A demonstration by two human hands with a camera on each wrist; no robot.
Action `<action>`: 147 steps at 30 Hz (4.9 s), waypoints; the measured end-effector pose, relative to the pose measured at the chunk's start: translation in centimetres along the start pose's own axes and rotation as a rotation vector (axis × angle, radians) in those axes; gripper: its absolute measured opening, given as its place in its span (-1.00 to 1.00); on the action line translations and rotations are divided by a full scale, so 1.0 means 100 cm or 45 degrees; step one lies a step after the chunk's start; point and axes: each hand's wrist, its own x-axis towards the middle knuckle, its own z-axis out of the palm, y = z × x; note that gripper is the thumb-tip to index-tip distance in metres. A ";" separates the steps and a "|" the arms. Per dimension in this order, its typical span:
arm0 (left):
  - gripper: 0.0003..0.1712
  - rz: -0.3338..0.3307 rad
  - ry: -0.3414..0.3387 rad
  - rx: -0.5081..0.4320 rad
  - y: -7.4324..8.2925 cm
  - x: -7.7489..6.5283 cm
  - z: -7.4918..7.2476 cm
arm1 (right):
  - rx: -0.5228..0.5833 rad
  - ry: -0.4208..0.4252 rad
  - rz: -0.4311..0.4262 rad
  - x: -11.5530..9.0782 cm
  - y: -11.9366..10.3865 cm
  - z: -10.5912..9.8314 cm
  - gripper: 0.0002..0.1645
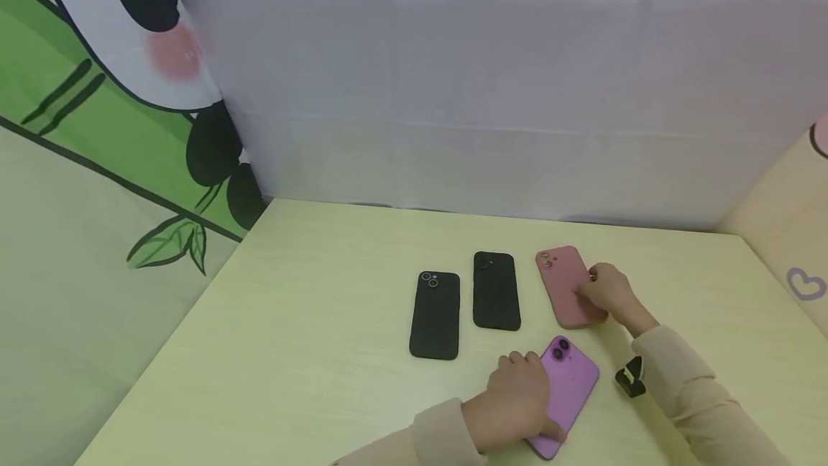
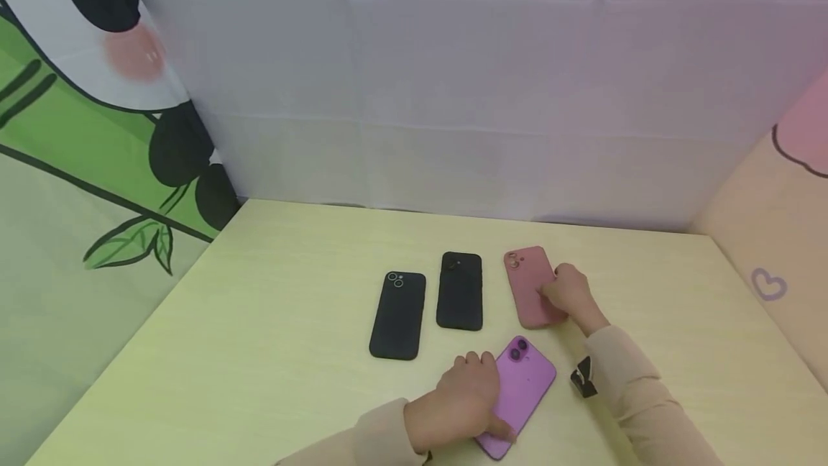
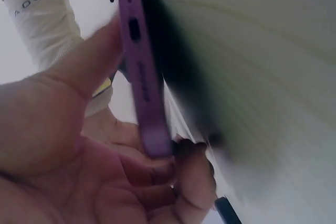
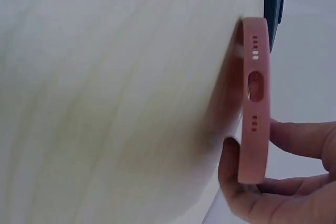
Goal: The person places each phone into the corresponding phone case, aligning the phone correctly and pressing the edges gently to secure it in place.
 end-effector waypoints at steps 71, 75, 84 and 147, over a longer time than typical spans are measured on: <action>-0.77 0.130 0.268 -1.329 -0.035 0.100 -0.034 | 1.143 -0.092 0.127 0.029 0.027 -0.040 -0.38; -0.76 0.125 0.284 -1.368 -0.043 0.098 -0.029 | 1.215 -0.115 0.098 0.015 0.020 -0.031 -0.37; -0.73 0.103 0.268 -1.503 -0.051 0.097 -0.022 | 1.296 -0.155 0.040 -0.004 0.010 -0.012 -0.43; -0.72 0.223 0.108 -1.902 -0.061 0.095 -0.022 | 1.122 -0.066 0.006 -0.023 -0.026 0.036 -0.53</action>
